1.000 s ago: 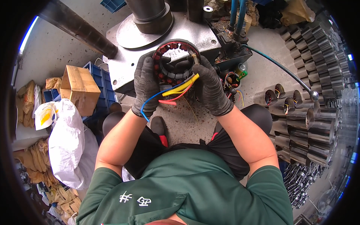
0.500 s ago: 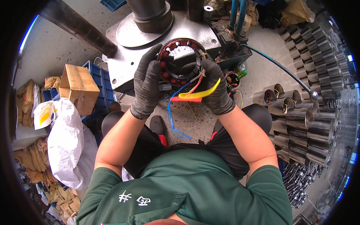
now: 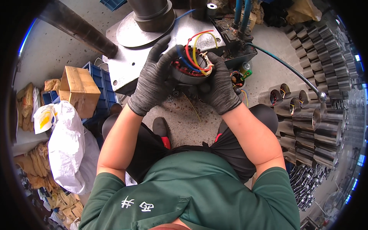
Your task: The person assembles a stator by inserting copper coils into a metal frame, guiding wires with a thin tool, and then placing the assembly into a large industrial press machine.
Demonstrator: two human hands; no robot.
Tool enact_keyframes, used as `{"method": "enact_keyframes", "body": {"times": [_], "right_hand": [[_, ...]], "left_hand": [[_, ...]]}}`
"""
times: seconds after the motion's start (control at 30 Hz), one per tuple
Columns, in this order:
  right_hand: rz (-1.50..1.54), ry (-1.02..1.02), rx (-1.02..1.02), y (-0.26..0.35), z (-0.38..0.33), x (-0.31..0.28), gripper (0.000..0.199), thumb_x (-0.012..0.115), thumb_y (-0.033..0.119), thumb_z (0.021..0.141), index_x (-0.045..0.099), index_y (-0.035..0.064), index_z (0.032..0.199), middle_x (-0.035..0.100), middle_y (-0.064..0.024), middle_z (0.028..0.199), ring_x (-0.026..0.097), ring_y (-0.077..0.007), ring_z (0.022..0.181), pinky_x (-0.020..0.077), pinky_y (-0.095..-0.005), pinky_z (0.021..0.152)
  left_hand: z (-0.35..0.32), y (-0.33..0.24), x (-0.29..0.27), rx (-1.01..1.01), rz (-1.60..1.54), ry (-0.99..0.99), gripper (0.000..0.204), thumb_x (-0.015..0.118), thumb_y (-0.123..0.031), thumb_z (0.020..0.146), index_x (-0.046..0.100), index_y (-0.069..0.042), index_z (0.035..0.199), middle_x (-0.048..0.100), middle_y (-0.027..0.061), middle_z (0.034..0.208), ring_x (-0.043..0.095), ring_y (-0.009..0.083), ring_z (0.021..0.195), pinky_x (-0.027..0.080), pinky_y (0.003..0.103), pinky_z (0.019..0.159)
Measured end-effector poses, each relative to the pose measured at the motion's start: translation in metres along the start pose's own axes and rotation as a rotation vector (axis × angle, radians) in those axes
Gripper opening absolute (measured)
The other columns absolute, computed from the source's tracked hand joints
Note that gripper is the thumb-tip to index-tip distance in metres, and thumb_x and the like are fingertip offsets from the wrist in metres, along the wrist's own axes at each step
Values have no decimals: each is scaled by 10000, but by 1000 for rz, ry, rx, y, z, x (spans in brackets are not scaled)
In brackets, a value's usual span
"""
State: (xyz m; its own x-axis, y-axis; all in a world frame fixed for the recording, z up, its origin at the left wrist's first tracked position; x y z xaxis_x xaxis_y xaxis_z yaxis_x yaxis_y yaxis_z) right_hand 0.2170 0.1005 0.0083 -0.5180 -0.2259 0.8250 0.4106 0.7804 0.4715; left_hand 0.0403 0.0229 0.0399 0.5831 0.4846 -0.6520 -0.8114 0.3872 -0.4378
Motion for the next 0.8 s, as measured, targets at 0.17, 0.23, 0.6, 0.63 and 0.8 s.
{"method": "enact_keyframes", "body": {"times": [0.17,0.23,0.6,0.63,0.8], "right_hand": [[-206,55,24,9,-1,-6,641,575,601,973,605,70,1330,717,-73,1101,708,-174,845,573,-287,610],[-401,48,-55,12,4,-11,675,561,633,969,602,58,1321,716,-84,1117,708,-163,865,557,-281,590],[-776,85,-473,-19,13,5,730,781,200,933,380,-5,1507,610,-101,1297,613,-171,1106,533,-327,965],[-772,73,-506,-20,17,1,736,792,220,921,389,-6,1495,612,-95,1289,609,-176,1110,534,-335,966],[-1111,-179,-573,-19,20,1,679,801,201,861,464,-24,1406,673,-119,1160,645,-201,1041,553,-358,925]], "left_hand": [[-8,-6,7,-299,-590,-104,418,707,21,832,595,-21,1233,644,137,1229,651,238,1113,553,381,987],[-8,-2,0,-484,-636,-85,363,649,37,842,583,14,1198,687,124,1124,680,208,1049,571,345,949],[-21,-4,-1,-805,-1105,-288,526,653,47,797,525,51,1307,682,148,1129,687,197,996,592,315,879],[-23,-3,1,-802,-992,-228,506,649,45,798,527,45,1289,684,145,1110,682,186,986,581,306,865],[-21,-28,4,-758,-736,-138,400,647,64,824,527,25,1204,688,132,1072,663,159,989,559,297,863]]}}
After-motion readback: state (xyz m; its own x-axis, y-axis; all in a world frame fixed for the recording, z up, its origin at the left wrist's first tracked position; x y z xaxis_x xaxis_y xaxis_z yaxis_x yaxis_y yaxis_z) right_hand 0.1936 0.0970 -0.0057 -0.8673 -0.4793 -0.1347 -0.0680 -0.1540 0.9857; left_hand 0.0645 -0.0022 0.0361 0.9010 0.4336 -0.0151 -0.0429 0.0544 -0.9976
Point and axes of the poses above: each hand's wrist, its own z-axis towards the middle knuckle, its own x-axis out of the palm, y = z × x, the point moved 2 cm from there along z, towards the middle knuckle
